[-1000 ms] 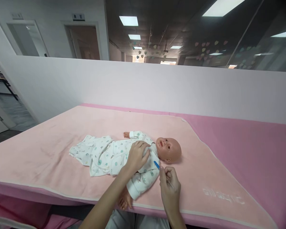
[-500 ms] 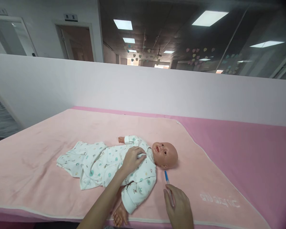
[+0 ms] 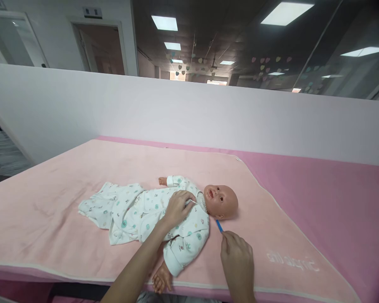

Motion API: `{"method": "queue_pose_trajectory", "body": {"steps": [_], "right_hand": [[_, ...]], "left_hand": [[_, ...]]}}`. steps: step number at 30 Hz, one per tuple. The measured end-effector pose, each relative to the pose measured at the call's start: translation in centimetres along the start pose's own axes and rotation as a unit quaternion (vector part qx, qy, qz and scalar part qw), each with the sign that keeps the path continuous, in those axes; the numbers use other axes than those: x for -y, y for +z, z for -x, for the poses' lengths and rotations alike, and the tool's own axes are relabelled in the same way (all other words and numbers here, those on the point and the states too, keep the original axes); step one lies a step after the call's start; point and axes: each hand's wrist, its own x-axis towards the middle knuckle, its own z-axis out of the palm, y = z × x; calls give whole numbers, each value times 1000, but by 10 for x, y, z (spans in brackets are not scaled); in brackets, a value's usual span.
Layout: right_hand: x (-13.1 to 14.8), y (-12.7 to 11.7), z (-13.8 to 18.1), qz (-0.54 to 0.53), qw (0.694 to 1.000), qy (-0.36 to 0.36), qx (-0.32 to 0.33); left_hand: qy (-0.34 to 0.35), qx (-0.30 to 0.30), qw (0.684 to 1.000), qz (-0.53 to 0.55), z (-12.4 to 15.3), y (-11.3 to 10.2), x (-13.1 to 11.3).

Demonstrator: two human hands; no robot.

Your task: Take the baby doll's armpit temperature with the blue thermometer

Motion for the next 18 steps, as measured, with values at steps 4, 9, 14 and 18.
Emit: {"method": "queue_pose_trajectory", "body": {"steps": [4, 9, 14, 18], "right_hand": [[32, -13, -34, -95, 993, 6, -67], [70, 10, -79, -227, 972, -7, -51], [79, 47, -87, -275, 961, -13, -18], [73, 55, -78, -304, 949, 21, -77]], "left_hand": [[-8, -8, 1000, 0, 1, 0, 0], [-39, -18, 999, 17, 1, 3, 3], [-54, -26, 998, -5, 0, 6, 8], [-53, -33, 997, 37, -1, 6, 6]]}}
